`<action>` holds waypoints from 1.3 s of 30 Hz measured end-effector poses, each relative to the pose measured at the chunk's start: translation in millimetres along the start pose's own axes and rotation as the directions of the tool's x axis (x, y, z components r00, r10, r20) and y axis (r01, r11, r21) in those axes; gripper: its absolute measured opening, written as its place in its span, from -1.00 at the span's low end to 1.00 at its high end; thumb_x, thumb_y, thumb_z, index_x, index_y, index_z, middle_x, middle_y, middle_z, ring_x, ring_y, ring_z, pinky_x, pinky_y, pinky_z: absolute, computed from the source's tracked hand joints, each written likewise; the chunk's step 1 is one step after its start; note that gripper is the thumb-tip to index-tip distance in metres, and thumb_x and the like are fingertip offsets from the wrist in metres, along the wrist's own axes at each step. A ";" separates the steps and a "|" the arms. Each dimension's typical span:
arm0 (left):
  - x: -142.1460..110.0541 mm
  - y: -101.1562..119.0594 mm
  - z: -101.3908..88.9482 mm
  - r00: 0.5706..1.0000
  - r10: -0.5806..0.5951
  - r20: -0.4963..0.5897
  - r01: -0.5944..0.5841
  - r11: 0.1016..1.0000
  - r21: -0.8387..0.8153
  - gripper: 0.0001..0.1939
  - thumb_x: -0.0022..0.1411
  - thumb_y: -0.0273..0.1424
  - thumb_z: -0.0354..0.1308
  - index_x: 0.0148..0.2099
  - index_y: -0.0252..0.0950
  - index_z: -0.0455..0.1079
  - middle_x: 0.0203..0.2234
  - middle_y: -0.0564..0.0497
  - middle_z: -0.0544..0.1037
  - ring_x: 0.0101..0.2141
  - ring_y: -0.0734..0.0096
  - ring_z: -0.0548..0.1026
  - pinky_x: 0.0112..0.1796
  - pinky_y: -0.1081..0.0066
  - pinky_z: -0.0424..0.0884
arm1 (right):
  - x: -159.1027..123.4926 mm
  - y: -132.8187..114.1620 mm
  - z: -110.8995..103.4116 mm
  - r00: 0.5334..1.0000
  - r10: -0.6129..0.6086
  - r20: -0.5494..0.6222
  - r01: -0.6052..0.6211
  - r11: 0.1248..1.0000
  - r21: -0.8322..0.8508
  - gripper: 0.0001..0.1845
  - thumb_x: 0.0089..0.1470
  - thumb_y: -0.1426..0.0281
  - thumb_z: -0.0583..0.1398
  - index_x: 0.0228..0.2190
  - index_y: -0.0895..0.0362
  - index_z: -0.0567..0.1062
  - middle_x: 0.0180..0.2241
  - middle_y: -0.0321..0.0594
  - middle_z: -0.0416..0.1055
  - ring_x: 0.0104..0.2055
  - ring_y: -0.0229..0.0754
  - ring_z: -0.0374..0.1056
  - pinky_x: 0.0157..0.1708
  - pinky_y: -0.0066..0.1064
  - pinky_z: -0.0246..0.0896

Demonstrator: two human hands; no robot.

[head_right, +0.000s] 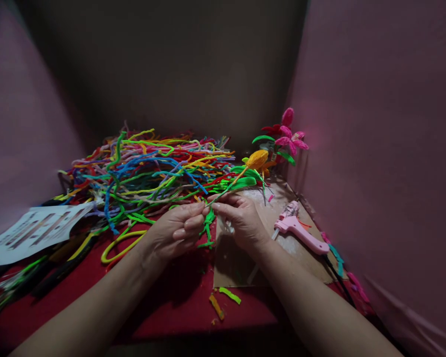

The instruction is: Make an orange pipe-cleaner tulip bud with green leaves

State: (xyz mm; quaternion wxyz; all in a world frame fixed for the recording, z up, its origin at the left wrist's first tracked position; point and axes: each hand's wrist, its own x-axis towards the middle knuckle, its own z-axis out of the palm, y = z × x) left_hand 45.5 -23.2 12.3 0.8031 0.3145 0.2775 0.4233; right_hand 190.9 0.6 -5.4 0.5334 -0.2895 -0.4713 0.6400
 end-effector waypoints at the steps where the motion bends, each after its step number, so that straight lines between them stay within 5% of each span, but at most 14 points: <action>1: 0.0 -0.4 1.0 1.000 -0.002 0.005 0.002 1.000 -0.023 -0.79 0.25 -0.50 -0.08 -0.40 -0.42 0.31 -0.80 0.21 0.18 -0.86 0.80 0.04 -0.82 0.76 -0.08 | 0.3 0.0 -0.3 1.000 0.016 0.002 -0.016 1.000 0.022 -0.87 -0.26 0.44 0.30 -0.49 0.15 0.55 -0.54 -0.30 0.46 -0.50 -0.32 0.29 -0.49 -0.48 0.09; 12: 1.8 -9.5 -0.7 0.999 0.027 0.036 -0.027 1.000 -0.001 -0.87 0.21 -0.47 -0.01 -0.36 -0.38 0.32 -0.78 0.21 0.26 -0.89 0.76 0.02 -0.86 0.71 0.01 | 1.8 0.1 -0.7 0.993 0.120 0.011 -0.120 0.985 0.125 -0.87 -0.33 0.46 0.33 -0.57 0.17 0.53 -0.59 -0.30 0.44 -0.57 -0.34 0.26 -0.55 -0.49 0.08; 18: -1.2 3.5 -0.2 0.985 0.156 -0.068 -0.113 0.898 0.425 -0.74 0.18 -0.24 0.03 -0.36 -0.36 0.31 -0.71 0.07 0.41 -0.84 0.58 0.24 -0.85 0.60 0.10 | 4.4 0.1 -6.1 0.995 0.095 -0.008 -0.095 0.995 0.037 -0.86 -0.32 0.43 0.34 -0.64 0.19 0.46 -0.69 -0.37 0.33 -0.67 -0.41 0.13 -0.64 -0.51 -0.07; 21: -14.0 22.8 -4.5 0.856 0.464 -0.229 -0.210 0.716 0.666 -0.72 0.15 -0.20 0.06 -0.36 -0.35 0.31 -0.66 0.04 0.44 -0.74 0.55 0.35 -0.73 0.59 0.22 | 6.1 0.7 -8.3 0.996 0.077 -0.034 -0.077 0.997 -0.013 -0.80 -0.32 0.41 0.35 -0.68 0.19 0.42 -0.71 -0.39 0.28 -0.69 -0.43 0.08 -0.67 -0.52 -0.13; 23: -28.5 34.0 -9.1 0.805 0.530 -0.266 -0.136 0.602 0.787 -0.75 0.13 -0.21 0.07 -0.33 -0.33 0.32 -0.63 0.04 0.44 -0.70 0.55 0.35 -0.69 0.59 0.20 | 6.6 0.9 -9.2 0.996 0.074 -0.053 -0.076 0.996 -0.046 -0.80 -0.31 0.39 0.34 -0.67 0.19 0.42 -0.71 -0.39 0.28 -0.69 -0.43 0.08 -0.67 -0.51 -0.12; 25: -45.5 39.6 -15.4 0.801 0.541 -0.254 -0.013 0.442 0.897 -0.81 0.10 -0.26 0.11 -0.37 -0.30 0.34 -0.62 0.06 0.41 -0.67 0.56 0.33 -0.65 0.59 0.19 | 6.7 0.9 -9.5 0.996 0.064 -0.063 -0.068 0.996 -0.062 -0.80 -0.30 0.38 0.34 -0.66 0.19 0.42 -0.71 -0.38 0.27 -0.69 -0.43 0.08 -0.67 -0.51 -0.14; 27: -62.5 38.9 -23.6 0.807 0.566 -0.170 0.125 0.117 0.985 -0.85 0.08 -0.30 0.13 -0.40 -0.28 0.36 -0.58 0.04 0.42 -0.55 0.48 0.37 -0.52 0.55 0.24 | 6.6 0.8 -9.4 0.996 0.058 -0.066 -0.062 0.996 -0.062 -0.79 -0.30 0.37 0.34 -0.66 0.19 0.41 -0.72 -0.39 0.26 -0.70 -0.43 0.06 -0.68 -0.51 -0.17; 29: -77.6 33.4 -33.4 0.804 0.572 -0.163 0.311 -0.171 0.935 -0.84 0.08 -0.28 0.11 -0.42 -0.26 0.34 -0.49 -0.01 0.44 -0.45 0.38 0.39 -0.43 0.48 0.24 | 6.5 0.7 -9.2 0.996 0.063 -0.065 -0.067 0.996 -0.051 -0.77 -0.32 0.35 0.35 -0.66 0.19 0.41 -0.73 -0.40 0.25 -0.71 -0.44 0.04 -0.69 -0.51 -0.19; 32: -93.6 21.7 -49.7 0.819 0.500 -0.282 0.525 -0.452 0.721 -0.86 0.13 -0.32 0.03 -0.33 -0.28 0.32 -0.38 -0.09 0.43 -0.34 0.26 0.41 -0.36 0.40 0.25 | 6.9 0.8 -8.9 0.994 0.082 -0.067 -0.084 0.996 -0.026 -0.73 -0.34 0.33 0.36 -0.65 0.20 0.40 -0.74 -0.41 0.25 -0.72 -0.45 0.04 -0.70 -0.52 -0.20; 35: -99.2 13.5 -63.2 0.865 0.401 -0.300 0.495 -0.588 0.640 -0.79 0.21 -0.36 -0.11 -0.17 -0.29 0.29 -0.24 -0.16 0.43 -0.23 0.21 0.41 -0.28 0.34 0.26 | 7.7 0.4 -8.3 0.992 0.113 -0.064 -0.112 0.994 0.019 -0.71 -0.35 0.32 0.37 -0.66 0.20 0.39 -0.73 -0.41 0.28 -0.72 -0.45 0.06 -0.70 -0.52 -0.19; 39: -96.6 15.5 -68.9 0.866 0.379 -0.327 0.498 -0.582 0.643 -0.74 0.20 -0.44 -0.16 -0.09 -0.31 0.23 -0.23 -0.17 0.44 -0.22 0.21 0.42 -0.27 0.33 0.26 | 9.2 -0.2 -6.7 0.981 0.173 -0.084 -0.162 0.978 0.129 -0.73 -0.44 0.39 0.38 -0.66 0.21 0.39 -0.72 -0.40 0.30 -0.69 -0.43 0.13 -0.68 -0.54 -0.12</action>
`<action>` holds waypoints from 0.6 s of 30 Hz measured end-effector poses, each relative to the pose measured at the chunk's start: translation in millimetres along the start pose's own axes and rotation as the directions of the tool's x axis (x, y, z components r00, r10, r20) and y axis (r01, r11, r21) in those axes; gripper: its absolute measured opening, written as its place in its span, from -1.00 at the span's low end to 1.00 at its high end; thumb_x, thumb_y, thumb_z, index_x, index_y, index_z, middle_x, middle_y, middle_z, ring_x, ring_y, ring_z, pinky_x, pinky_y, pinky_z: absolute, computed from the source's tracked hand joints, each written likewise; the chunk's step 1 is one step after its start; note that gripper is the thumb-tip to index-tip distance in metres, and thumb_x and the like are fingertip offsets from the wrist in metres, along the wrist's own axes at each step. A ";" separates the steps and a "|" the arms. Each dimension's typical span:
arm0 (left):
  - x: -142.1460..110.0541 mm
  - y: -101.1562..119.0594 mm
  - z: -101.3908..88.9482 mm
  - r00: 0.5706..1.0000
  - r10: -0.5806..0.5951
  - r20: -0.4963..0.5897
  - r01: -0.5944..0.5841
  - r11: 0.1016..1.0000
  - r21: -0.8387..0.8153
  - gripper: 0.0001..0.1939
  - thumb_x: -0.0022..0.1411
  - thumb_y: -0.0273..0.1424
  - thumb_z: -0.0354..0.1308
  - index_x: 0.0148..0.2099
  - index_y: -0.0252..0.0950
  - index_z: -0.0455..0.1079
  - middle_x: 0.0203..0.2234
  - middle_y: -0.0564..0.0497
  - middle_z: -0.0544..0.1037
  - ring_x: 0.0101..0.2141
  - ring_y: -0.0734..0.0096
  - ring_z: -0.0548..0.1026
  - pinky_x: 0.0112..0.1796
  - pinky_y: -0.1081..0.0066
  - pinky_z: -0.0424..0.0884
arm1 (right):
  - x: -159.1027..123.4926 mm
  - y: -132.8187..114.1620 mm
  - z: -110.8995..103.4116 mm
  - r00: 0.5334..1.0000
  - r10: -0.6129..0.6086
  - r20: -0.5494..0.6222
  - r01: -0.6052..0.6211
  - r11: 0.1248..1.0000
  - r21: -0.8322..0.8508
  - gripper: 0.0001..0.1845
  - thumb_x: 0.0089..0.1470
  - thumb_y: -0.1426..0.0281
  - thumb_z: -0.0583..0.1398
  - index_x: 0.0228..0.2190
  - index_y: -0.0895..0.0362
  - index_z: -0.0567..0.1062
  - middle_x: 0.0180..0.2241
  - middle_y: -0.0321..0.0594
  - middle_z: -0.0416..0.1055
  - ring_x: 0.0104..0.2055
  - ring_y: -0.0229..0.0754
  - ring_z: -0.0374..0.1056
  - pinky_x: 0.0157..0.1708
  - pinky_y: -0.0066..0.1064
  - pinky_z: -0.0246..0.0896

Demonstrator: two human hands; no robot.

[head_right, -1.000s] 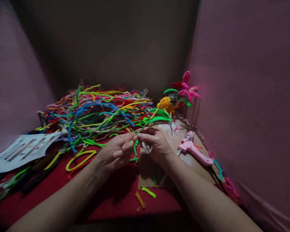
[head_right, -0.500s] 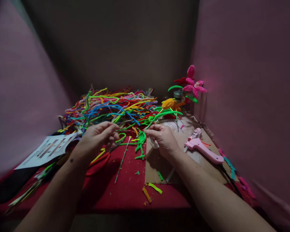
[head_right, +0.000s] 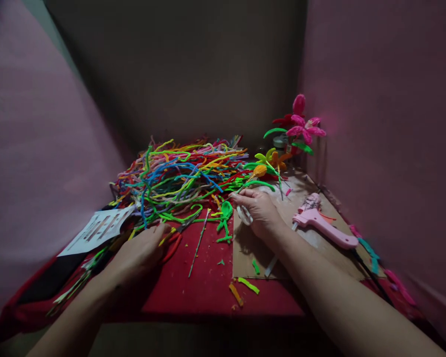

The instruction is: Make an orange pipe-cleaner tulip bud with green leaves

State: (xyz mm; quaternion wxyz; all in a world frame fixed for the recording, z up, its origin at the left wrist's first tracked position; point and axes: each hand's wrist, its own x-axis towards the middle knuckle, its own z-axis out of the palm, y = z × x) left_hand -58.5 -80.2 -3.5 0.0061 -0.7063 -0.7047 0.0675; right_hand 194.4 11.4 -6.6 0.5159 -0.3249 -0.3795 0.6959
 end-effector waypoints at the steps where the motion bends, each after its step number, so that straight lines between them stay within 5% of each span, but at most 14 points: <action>1: 0.5 -0.6 -2.5 1.000 -0.008 0.024 0.008 1.000 -0.022 -0.76 0.19 -0.44 -0.16 -0.12 -0.31 0.23 -0.25 -0.16 0.45 -0.25 0.22 0.43 -0.29 0.34 0.26 | 0.4 0.2 0.3 1.000 0.011 -0.008 -0.011 1.000 0.024 -0.74 -0.46 0.42 0.37 -0.65 0.21 0.41 -0.72 -0.40 0.30 -0.69 -0.43 0.14 -0.68 -0.54 -0.11; 6: -11.7 -5.8 -22.4 0.989 0.092 0.119 -0.043 0.930 -0.364 -0.77 0.17 -0.39 -0.10 -0.12 -0.25 0.25 -0.34 -0.01 0.45 -0.35 0.37 0.42 -0.33 0.44 0.28 | 2.3 3.3 -0.8 1.000 0.008 -0.018 -0.006 0.996 0.088 -0.76 -0.46 0.51 0.32 -0.56 0.20 0.46 -0.71 -0.41 0.32 -0.67 -0.40 0.17 -0.68 -0.55 -0.08; 11: -24.1 -8.3 -29.0 0.979 0.123 0.162 0.052 0.622 -0.781 -0.57 0.11 -0.24 0.04 0.02 -0.26 0.17 -0.33 0.01 0.42 -0.37 0.42 0.37 -0.40 0.50 0.30 | 2.9 2.2 -1.4 1.000 0.025 -0.010 -0.024 0.993 0.114 -0.81 -0.40 0.51 0.30 -0.56 0.23 0.47 -0.70 -0.36 0.34 -0.66 -0.40 0.18 -0.69 -0.56 -0.07; 13: -24.6 -6.9 -25.7 0.984 0.089 0.154 0.080 0.550 -0.831 -0.54 0.04 -0.20 0.13 -0.03 -0.27 0.20 -0.42 0.06 0.38 -0.45 0.47 0.32 -0.47 0.53 0.28 | 2.8 1.0 -1.4 0.999 0.046 0.016 -0.048 0.993 0.110 -0.84 -0.35 0.49 0.28 -0.55 0.24 0.48 -0.71 -0.34 0.34 -0.70 -0.42 0.14 -0.72 -0.56 -0.12; 18: -28.8 7.6 -21.8 0.979 0.133 0.155 0.055 0.560 -0.827 -0.63 0.07 -0.13 0.12 -0.16 -0.27 0.27 -0.58 0.14 0.24 -0.58 0.57 0.19 -0.59 0.57 0.16 | 3.4 1.8 -3.3 0.999 0.010 0.040 -0.013 0.997 0.072 -0.86 -0.29 0.46 0.22 -0.54 0.25 0.50 -0.75 -0.33 0.31 -0.74 -0.42 0.09 -0.75 -0.56 -0.16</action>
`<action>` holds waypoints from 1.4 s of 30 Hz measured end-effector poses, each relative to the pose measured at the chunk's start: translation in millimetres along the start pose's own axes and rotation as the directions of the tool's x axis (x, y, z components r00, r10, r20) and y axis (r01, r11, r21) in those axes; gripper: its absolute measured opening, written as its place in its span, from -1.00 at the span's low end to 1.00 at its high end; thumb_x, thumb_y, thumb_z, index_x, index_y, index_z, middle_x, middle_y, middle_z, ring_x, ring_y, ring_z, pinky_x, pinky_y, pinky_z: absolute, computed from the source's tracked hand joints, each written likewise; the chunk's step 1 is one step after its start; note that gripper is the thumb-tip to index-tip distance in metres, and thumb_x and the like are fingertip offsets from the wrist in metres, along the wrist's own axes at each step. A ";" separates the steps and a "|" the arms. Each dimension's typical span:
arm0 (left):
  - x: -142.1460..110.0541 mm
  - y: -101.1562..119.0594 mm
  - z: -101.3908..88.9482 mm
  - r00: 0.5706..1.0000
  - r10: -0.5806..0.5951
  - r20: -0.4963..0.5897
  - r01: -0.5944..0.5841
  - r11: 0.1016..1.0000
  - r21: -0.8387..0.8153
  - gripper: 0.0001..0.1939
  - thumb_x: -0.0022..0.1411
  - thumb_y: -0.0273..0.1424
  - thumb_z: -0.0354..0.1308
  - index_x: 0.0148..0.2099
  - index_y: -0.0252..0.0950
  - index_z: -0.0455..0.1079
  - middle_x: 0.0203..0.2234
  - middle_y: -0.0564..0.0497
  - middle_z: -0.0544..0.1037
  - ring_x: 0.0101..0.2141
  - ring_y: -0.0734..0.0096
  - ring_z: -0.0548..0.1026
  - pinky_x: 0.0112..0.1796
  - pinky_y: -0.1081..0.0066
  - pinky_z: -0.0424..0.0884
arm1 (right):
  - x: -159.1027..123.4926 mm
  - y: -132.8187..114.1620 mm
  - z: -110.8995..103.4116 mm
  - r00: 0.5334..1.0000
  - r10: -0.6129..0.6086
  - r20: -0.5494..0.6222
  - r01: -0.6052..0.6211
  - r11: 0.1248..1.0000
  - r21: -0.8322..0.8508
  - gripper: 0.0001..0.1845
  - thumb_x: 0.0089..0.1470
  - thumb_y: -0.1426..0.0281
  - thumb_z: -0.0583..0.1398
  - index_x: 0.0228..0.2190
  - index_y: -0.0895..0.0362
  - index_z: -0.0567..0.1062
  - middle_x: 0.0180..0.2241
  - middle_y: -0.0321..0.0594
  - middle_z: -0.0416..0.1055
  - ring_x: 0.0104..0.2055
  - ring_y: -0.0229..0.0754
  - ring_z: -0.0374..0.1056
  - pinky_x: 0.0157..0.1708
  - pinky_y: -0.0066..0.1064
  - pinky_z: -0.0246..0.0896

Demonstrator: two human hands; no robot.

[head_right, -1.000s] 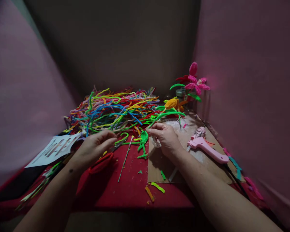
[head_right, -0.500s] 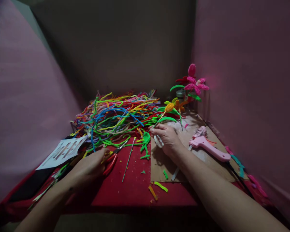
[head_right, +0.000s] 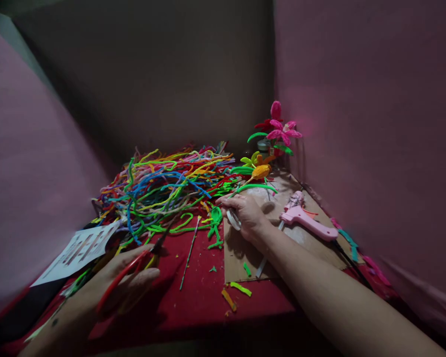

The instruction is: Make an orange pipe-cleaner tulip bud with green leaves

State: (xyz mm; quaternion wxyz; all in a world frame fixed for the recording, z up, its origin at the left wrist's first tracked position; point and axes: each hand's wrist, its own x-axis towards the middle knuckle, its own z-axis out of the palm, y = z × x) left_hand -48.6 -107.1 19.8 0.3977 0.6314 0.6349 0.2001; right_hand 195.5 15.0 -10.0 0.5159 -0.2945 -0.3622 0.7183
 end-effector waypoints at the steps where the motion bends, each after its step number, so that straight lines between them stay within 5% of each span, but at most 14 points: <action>1: -1.7 4.4 3.8 1.000 0.011 0.025 -0.011 1.000 0.000 -0.64 0.09 -0.12 0.09 -0.17 -0.27 0.28 -0.59 0.14 0.24 -0.59 0.57 0.18 -0.61 0.58 0.14 | 0.1 0.4 -0.6 1.000 -0.005 0.003 0.005 1.000 -0.006 -0.85 -0.28 0.44 0.20 -0.53 0.25 0.51 -0.75 -0.33 0.30 -0.75 -0.42 0.09 -0.75 -0.56 -0.16; 6: -6.6 34.8 20.4 0.968 0.174 0.182 -0.197 0.973 0.119 -0.72 0.15 -0.16 0.01 -0.21 -0.26 0.27 -0.51 0.09 0.34 -0.51 0.53 0.24 -0.49 0.56 0.21 | -0.9 0.7 -1.8 0.999 0.032 0.041 -0.032 0.999 -0.002 -0.76 -0.19 0.36 0.13 -0.50 0.24 0.53 -0.74 -0.31 0.30 -0.73 -0.41 0.09 -0.74 -0.57 -0.16; 10: 1.3 49.8 26.4 0.946 0.164 0.280 -0.238 0.938 0.253 -0.77 0.23 -0.22 -0.11 -0.26 -0.26 0.21 -0.52 0.11 0.33 -0.53 0.54 0.20 -0.49 0.53 0.17 | -1.1 1.0 -0.8 0.995 0.069 0.069 -0.068 0.998 -0.012 -0.72 -0.13 0.33 0.10 -0.47 0.23 0.54 -0.74 -0.30 0.29 -0.73 -0.39 0.07 -0.75 -0.56 -0.18; 19: 21.9 59.5 32.7 0.957 0.168 0.238 -0.253 0.883 0.396 -0.82 0.20 -0.27 -0.11 -0.33 -0.26 0.17 -0.55 0.10 0.30 -0.53 0.49 0.20 -0.50 0.49 0.13 | -1.0 5.2 -0.1 0.985 0.112 0.129 -0.108 0.993 -0.038 -0.67 -0.04 0.32 0.06 -0.39 0.23 0.56 -0.75 -0.31 0.28 -0.74 -0.39 0.07 -0.75 -0.57 -0.12; 31: 30.4 54.9 40.4 0.955 0.252 0.156 -0.296 0.837 0.461 -0.70 0.21 -0.24 -0.13 -0.13 -0.27 0.29 -0.50 0.03 0.42 -0.50 0.43 0.31 -0.46 0.48 0.16 | -4.3 4.4 3.9 0.953 0.251 0.170 -0.266 0.961 0.073 -0.67 0.07 0.36 0.04 -0.40 0.23 0.56 -0.77 -0.31 0.25 -0.74 -0.37 0.17 -0.76 -0.59 -0.12; 42: 38.2 41.1 46.8 0.950 0.308 0.046 -0.284 0.795 0.536 -0.75 0.21 -0.27 -0.08 -0.16 -0.27 0.31 -0.57 0.05 0.43 -0.56 0.46 0.33 -0.51 0.50 0.14 | -3.7 8.9 3.3 0.966 0.157 0.206 -0.159 0.987 -0.008 -0.66 0.11 0.30 0.04 -0.33 0.25 0.54 -0.83 -0.35 0.23 -0.81 -0.41 0.00 -0.77 -0.59 -0.14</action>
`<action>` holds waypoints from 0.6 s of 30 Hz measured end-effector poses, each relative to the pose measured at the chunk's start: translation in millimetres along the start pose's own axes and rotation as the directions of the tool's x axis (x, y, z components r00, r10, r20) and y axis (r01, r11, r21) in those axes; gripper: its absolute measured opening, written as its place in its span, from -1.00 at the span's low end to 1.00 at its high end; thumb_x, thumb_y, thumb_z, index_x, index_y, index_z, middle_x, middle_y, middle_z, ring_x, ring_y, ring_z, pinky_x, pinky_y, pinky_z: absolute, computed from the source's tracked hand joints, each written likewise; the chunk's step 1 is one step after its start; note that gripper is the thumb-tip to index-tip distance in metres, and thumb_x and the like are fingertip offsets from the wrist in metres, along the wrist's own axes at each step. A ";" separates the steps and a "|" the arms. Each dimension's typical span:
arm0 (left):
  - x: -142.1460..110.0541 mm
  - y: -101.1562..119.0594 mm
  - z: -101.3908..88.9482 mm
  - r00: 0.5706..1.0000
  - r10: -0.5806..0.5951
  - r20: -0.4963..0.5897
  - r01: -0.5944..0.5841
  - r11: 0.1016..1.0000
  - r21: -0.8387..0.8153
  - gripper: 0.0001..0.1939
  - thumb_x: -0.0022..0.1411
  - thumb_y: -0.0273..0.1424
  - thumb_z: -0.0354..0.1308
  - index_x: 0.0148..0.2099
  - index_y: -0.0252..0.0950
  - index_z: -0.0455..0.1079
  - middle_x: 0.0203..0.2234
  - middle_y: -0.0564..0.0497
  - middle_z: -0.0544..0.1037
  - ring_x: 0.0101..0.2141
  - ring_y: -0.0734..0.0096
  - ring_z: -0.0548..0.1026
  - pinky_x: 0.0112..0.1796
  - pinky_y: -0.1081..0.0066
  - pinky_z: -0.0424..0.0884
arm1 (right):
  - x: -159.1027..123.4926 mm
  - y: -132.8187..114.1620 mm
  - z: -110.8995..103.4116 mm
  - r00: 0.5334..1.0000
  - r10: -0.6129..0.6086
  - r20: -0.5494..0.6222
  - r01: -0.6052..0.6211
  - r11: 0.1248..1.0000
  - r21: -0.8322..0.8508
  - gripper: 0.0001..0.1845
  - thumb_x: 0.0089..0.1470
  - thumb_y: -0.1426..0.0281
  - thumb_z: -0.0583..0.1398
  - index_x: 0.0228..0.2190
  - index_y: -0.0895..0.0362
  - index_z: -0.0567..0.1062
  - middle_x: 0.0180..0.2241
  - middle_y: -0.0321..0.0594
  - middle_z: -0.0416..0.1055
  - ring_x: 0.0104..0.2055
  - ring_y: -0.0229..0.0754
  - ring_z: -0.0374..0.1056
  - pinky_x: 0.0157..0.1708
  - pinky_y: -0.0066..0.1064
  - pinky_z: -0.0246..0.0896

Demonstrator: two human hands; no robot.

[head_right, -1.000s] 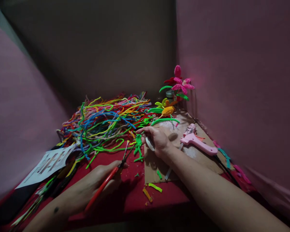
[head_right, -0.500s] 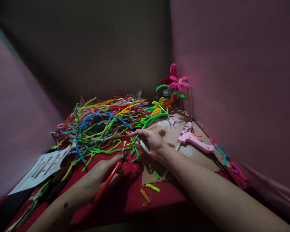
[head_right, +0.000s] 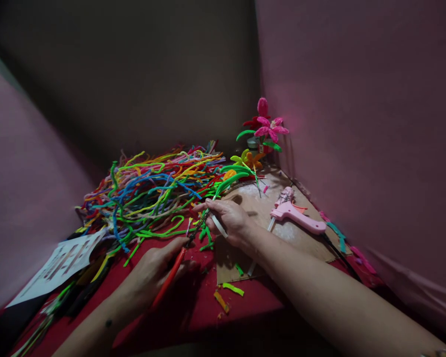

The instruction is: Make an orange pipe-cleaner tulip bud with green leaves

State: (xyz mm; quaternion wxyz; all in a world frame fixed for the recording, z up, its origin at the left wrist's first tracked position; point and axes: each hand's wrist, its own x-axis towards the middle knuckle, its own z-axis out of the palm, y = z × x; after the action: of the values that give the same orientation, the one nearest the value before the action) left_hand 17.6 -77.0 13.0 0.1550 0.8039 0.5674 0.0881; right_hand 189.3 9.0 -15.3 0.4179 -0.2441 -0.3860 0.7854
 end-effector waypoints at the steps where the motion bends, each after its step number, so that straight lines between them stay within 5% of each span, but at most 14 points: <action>1: 0.0 0.0 0.5 1.000 0.005 -0.015 -0.005 1.000 -0.008 -0.74 0.21 -0.26 -0.07 -0.15 -0.28 0.31 -0.56 0.04 0.44 -0.56 0.45 0.35 -0.50 0.50 0.16 | 0.2 0.7 0.3 1.000 -0.006 -0.002 0.006 1.000 0.000 -0.66 0.11 0.28 0.05 -0.32 0.25 0.53 -0.83 -0.37 0.21 -0.81 -0.42 -0.02 -0.77 -0.59 -0.15; 9: -12.9 -4.4 -1.3 0.990 0.078 -0.116 -0.089 0.992 -0.094 -0.68 0.22 -0.24 -0.08 -0.02 -0.25 0.25 -0.49 0.02 0.51 -0.50 0.44 0.46 -0.45 0.53 0.29 | 2.6 4.5 -1.3 0.997 -0.075 0.028 0.076 0.996 -0.038 -0.65 0.11 0.22 0.06 -0.32 0.23 0.50 -0.83 -0.43 0.17 -0.81 -0.42 -0.06 -0.79 -0.58 -0.17; 13: -21.3 -25.8 -13.9 0.974 -0.131 -0.184 0.142 0.989 0.051 -0.59 0.17 -0.14 -0.06 0.00 -0.25 0.24 -0.43 -0.04 0.56 -0.42 0.31 0.51 -0.42 0.47 0.32 | 2.6 4.3 -2.7 0.992 -0.121 0.028 0.123 0.988 -0.089 -0.62 0.10 0.18 0.06 -0.31 0.24 0.49 -0.82 -0.43 0.19 -0.80 -0.41 -0.04 -0.79 -0.56 -0.18; 16: -23.4 -45.7 -23.7 0.943 -0.315 -0.104 0.332 0.897 0.292 -0.59 0.21 -0.20 -0.18 0.01 -0.28 0.25 -0.35 -0.15 0.57 -0.33 0.14 0.53 -0.38 0.36 0.32 | 2.1 5.2 -2.3 0.988 -0.155 0.020 0.156 0.975 -0.155 -0.60 0.09 0.16 0.06 -0.30 0.22 0.49 -0.81 -0.42 0.21 -0.80 -0.41 -0.04 -0.79 -0.55 -0.19; 18: -23.1 -54.7 -27.0 0.928 -0.372 0.002 0.344 0.859 0.379 -0.60 0.23 -0.23 -0.20 0.02 -0.26 0.25 -0.30 -0.16 0.56 -0.29 0.12 0.53 -0.37 0.35 0.31 | 1.6 6.1 -1.4 0.984 -0.179 0.015 0.178 0.963 -0.200 -0.59 0.09 0.15 0.05 -0.31 0.22 0.49 -0.81 -0.42 0.21 -0.80 -0.40 -0.02 -0.79 -0.55 -0.18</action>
State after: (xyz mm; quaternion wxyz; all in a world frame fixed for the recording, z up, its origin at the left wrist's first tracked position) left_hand -47.2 -77.8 20.1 0.0345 0.7018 0.7068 -0.0818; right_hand 186.5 8.8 -21.1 0.4608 -0.2503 -0.4830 0.7013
